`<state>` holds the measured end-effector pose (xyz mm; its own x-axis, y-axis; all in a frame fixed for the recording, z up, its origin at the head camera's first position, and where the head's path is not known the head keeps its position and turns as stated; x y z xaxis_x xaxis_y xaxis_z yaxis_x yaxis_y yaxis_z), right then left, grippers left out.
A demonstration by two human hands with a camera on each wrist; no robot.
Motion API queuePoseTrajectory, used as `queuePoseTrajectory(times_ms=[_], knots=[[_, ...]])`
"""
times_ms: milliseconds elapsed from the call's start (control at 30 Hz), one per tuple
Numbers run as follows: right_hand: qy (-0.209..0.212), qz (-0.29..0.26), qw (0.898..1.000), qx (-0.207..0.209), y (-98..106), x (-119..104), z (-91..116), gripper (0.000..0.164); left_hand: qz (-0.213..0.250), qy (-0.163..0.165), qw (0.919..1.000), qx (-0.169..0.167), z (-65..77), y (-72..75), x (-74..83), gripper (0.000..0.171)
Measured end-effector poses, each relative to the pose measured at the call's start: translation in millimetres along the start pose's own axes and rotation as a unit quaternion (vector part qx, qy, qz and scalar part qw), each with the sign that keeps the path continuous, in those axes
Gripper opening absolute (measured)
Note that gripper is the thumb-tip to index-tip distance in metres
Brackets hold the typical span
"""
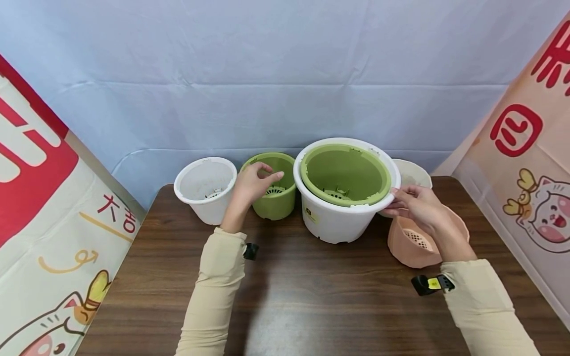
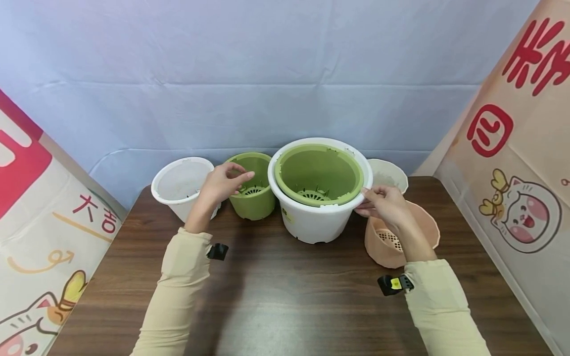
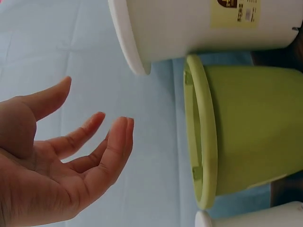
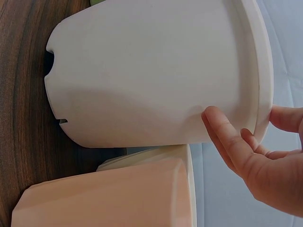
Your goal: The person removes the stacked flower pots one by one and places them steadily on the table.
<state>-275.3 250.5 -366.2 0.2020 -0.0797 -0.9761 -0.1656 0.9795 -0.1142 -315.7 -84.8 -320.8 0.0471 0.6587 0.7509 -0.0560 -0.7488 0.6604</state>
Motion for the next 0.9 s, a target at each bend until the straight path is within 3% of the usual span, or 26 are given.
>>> queuePoseTrajectory(times_ms=[267, 667, 900], knots=[[-0.006, 0.02, 1.0, 0.001, 0, 0, 0, 0.021, 0.028, 0.02, 0.9993, -0.017, -4.1, -15.7, 7.8, 0.056], [-0.007, 0.016, 1.0, -0.003, -1, -1, 1, 0.02, 0.062, 0.014, 0.9969, -0.045, -12.4, -36.2, 21.7, 0.051], [-0.01, 0.018, 1.0, -0.003, -1, 0, 0, 0.02, 0.023, 0.01, 0.9971, -0.072, -19.5, -45.4, 27.2, 0.044]])
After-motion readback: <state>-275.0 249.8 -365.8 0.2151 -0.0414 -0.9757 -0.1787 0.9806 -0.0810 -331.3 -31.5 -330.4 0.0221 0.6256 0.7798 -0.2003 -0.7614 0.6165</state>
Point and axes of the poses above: each hand's wrist, its own z-axis away from the middle knuckle, its own y-axis out of the back of the hand, x = y × z, the point moved 8 cm from there along -z, towards the middle knuckle, and after that the axes turned 2 degrees about -y, right-handed, at the moved point
